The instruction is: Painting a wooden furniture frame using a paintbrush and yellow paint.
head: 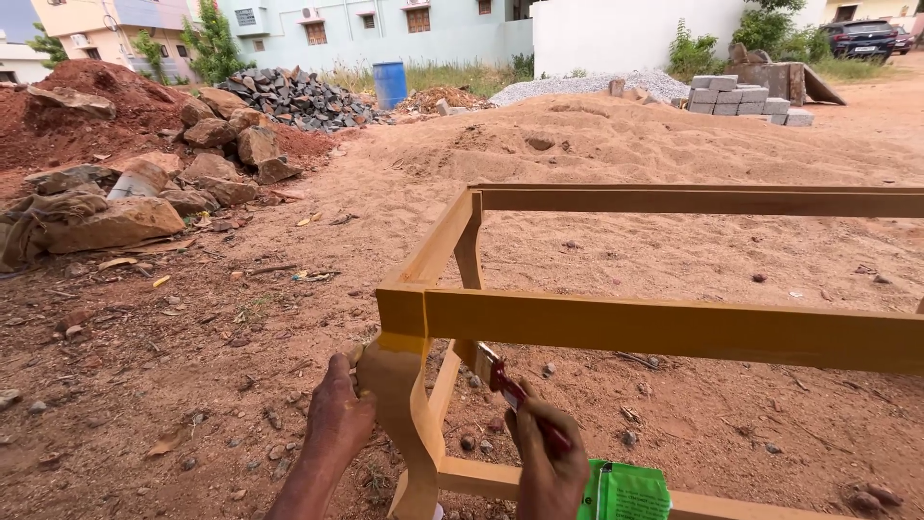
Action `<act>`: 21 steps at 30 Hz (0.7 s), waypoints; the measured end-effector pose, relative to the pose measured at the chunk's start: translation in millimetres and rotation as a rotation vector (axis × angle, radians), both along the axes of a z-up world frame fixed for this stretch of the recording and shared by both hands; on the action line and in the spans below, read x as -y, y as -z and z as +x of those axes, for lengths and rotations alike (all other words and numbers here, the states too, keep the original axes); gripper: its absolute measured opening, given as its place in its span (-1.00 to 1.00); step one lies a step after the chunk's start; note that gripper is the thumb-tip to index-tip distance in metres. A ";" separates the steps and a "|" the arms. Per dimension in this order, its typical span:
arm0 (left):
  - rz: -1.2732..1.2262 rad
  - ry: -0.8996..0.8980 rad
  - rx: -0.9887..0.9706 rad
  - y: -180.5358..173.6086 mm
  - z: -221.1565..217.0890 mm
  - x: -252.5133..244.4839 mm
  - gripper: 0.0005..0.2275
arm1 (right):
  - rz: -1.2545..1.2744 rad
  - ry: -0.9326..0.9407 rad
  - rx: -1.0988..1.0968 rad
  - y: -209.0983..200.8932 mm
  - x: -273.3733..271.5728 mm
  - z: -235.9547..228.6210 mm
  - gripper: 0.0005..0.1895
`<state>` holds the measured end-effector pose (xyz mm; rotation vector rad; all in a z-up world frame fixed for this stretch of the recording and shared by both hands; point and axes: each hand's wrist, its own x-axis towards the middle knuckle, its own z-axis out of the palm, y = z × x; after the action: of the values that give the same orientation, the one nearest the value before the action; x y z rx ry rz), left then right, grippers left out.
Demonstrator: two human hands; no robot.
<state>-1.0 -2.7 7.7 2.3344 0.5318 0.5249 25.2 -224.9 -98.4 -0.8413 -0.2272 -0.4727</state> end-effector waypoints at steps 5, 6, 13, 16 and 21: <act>-0.012 0.008 -0.007 13.3 8.6 -9.0 -0.47 | 0.059 -0.205 0.085 38.1 -9.4 8.6 -0.90; -0.026 0.013 -0.015 16.1 11.4 -10.9 -0.48 | 0.081 -0.347 0.185 60.6 -8.1 16.9 -0.91; -0.276 0.127 0.138 22.9 -1.5 -12.0 -0.56 | -0.230 -0.159 0.541 22.9 -18.8 -22.2 -0.79; -0.351 -0.011 -0.102 26.3 -20.5 -1.6 -0.67 | -0.239 0.057 0.368 -45.2 -51.9 -56.3 -0.77; -0.295 -0.213 0.162 141.6 -10.1 -7.6 -0.57 | -0.254 0.040 0.168 -66.9 -62.0 -50.1 -0.76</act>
<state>-11.1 5.0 -133.9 1.9488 0.7321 0.6791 -24.9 -162.9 -31.5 -1.0563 -0.4320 -0.5601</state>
